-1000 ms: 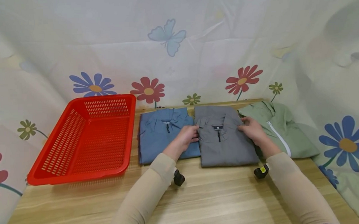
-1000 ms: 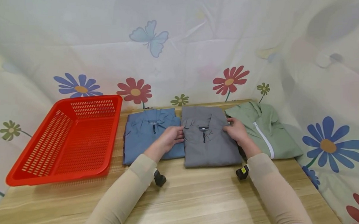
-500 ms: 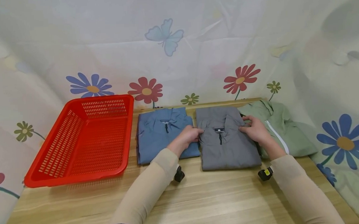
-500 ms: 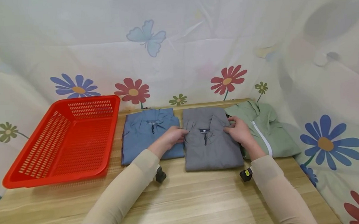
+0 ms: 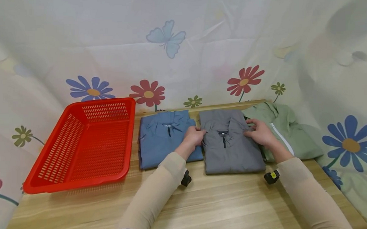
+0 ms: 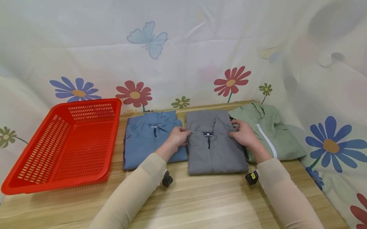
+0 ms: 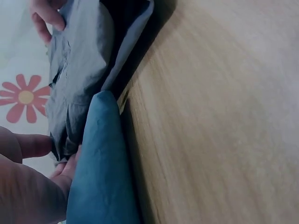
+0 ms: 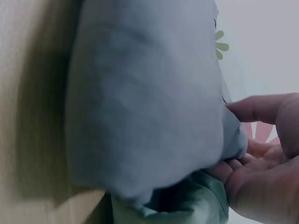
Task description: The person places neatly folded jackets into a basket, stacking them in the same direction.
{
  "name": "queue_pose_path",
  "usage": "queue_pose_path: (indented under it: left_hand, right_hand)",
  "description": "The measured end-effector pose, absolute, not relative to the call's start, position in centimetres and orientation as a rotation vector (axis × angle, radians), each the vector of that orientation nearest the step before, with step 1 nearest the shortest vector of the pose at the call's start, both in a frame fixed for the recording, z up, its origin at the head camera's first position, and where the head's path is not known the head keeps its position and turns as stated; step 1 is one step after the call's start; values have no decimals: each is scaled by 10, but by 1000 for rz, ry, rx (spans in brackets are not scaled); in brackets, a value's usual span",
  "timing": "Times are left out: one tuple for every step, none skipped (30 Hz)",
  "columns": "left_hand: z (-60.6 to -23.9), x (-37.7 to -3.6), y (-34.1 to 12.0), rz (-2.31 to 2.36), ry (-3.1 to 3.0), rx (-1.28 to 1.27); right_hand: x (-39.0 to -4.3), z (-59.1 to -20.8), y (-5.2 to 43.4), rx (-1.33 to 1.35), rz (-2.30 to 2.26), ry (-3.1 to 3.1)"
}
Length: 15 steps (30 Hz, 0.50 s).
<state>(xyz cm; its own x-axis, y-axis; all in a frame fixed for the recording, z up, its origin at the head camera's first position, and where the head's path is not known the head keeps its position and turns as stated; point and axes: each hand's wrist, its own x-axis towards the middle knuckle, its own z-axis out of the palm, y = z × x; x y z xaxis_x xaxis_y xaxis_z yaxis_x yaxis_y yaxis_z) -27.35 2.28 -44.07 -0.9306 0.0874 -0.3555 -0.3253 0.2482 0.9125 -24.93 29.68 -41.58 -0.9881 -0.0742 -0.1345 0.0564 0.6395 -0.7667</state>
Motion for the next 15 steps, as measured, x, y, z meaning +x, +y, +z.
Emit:
queue_pose_path:
  left_hand:
    - [-441,-274,23,1728,2215,-220]
    - [-442,-274,24,1730,2238,-216]
    - [-442,-274,24,1731,2260,-213]
    - [-443,-274,25,1734,2278,-212]
    - [-444,-274,26,1735,2301,-209]
    - [-445,-274,26,1737,2317,-210]
    - [-446,-274,27,1741,2328,-214]
    - [-447,-274,27,1741,2337,-219]
    - [-448,-274,27,1743,2341,-226]
    - [-449,-275,27,1746,2344,-233]
    - [-449,-275,27,1744,2348,-242]
    - [-450,-275,27,1751,2343,-252]
    - [-450,-276,27,1752,2341,-266]
    - [-451,-276,27,1756,2338,-278]
    - [-451,-277,28,1765,2337,-288]
  right_hand:
    - [-249,-415,297,-28,-1271,2697]
    - [-249,-415,298,-40,-1270,2692]
    - [-248,-414,298,-49,-1271,2685]
    - [-248,-414,298,-50,-1275,2678]
    - [-248,-415,298,-51,-1279,2672]
    - [-248,-415,299,-49,-1283,2665]
    - [-248,-416,298,-46,-1287,2660]
    - [-249,-416,299,-45,-1289,2656]
    - [-249,-417,298,-40,-1293,2649]
    - [-250,-419,298,-33,-1296,2644]
    - [-250,-419,298,-26,-1299,2638]
    - [-250,-420,298,-19,-1300,2634]
    - [-250,-420,298,-12,-1301,2631]
    - [-250,-420,298,-9,-1301,2627]
    - [-250,-420,298,-4,-1302,2623]
